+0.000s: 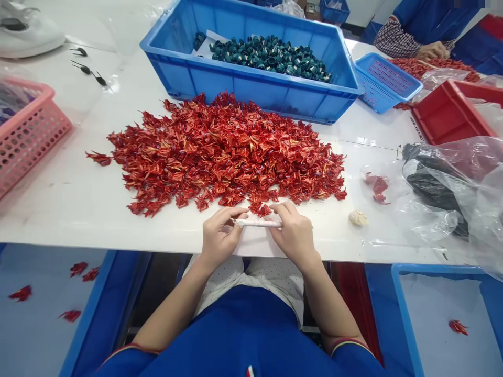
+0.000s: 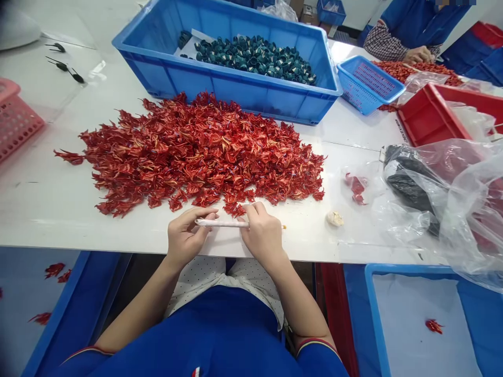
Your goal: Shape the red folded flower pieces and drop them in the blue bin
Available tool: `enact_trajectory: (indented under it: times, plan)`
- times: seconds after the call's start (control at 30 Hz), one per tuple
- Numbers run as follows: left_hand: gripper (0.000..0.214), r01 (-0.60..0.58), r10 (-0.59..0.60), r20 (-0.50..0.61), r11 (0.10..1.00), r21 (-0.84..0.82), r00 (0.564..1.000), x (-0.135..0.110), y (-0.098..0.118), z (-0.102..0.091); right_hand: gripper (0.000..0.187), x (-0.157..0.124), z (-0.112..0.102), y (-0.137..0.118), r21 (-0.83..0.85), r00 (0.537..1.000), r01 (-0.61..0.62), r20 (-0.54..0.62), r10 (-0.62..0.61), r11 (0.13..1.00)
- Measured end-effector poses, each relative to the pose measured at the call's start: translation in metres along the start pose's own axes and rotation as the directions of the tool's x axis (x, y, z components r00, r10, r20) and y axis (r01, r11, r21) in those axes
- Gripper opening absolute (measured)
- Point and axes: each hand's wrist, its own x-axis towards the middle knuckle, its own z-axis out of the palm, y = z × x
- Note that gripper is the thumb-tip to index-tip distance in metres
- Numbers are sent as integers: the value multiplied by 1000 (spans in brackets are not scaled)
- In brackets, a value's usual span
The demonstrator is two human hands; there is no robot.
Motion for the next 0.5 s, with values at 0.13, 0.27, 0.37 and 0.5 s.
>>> enact_trajectory:
  times: [0.13,0.27,0.37,0.5]
  plan:
    - [13,25,-25,24,999,-25,999,0,-1,-1,28,9,1,2,-1,995,27,92,-27,1000]
    - [11,43,-42,22,998,-54,999,0,1,-1,18,3,-4,11,218,997,71,-34,-65,973]
    - [11,74,-70,48,992,-99,996,-1,4,0,18,-6,-8,13,392,984,110,-173,-45,913]
    - [24,199,-137,228,940,-278,964,0,8,1,21,-18,-9,8,531,958,190,-284,-38,826]
